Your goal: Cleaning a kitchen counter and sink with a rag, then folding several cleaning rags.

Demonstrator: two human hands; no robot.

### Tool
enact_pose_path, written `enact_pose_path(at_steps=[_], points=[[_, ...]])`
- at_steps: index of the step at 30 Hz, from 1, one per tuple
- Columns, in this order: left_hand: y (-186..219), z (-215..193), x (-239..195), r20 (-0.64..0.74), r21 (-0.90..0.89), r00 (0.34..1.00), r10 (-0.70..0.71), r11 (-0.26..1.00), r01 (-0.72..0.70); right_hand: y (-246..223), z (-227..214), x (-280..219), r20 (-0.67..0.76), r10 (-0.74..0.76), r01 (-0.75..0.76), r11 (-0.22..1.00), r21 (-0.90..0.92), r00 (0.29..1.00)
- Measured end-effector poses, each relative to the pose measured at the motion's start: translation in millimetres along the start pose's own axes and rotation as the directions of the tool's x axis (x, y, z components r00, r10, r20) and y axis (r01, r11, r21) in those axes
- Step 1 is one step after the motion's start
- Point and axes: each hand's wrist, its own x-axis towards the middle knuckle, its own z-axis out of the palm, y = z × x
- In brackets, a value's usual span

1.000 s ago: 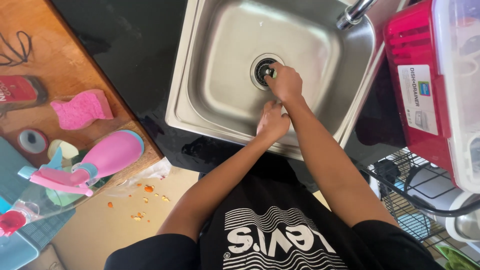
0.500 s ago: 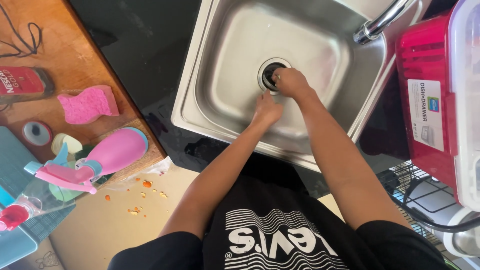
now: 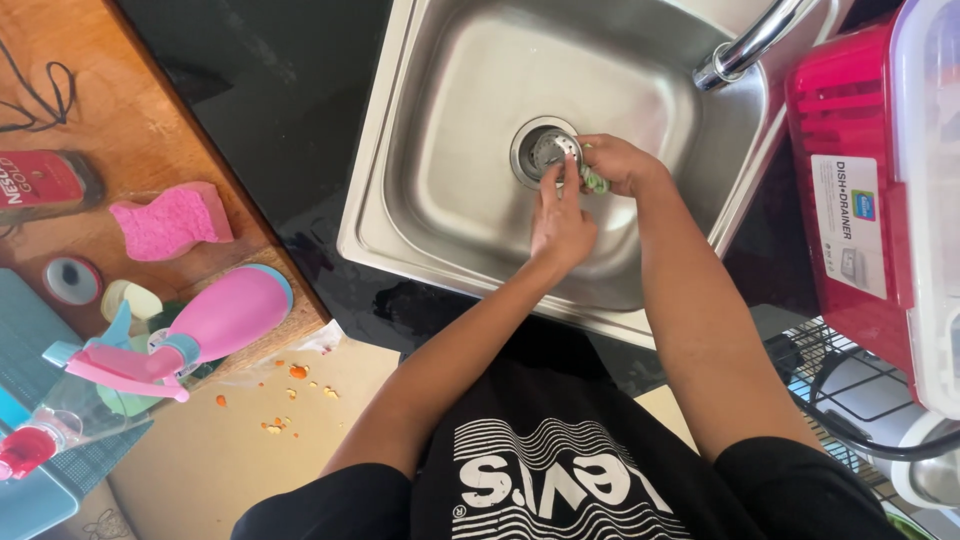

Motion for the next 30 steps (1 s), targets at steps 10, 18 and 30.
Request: enact_pose_path(at_steps=[10, 18, 30], points=[[15.5, -0.8, -8.4, -0.025, -0.003, 0.998, 0.058, 0.998, -0.058, 18.9, -9.4, 2.2, 0.037, -0.101, 0.088, 0.961, 0.263, 0.994], [-53.4, 55.8, 26.1, -0.116, -0.117, 0.985, 0.130, 0.983, -0.143, 24.1, 1.7, 19.1, -0.184, -0.180, 0.199, 0.976, 0.092, 0.966], [-19.0, -20.3, 18.9, 0.344, 0.295, 0.886, -0.312, 0.931, 0.213, 2.0, 83.1, -17.2, -0.245, -0.810, 0.182, 0.392, -0.902, 0.533]])
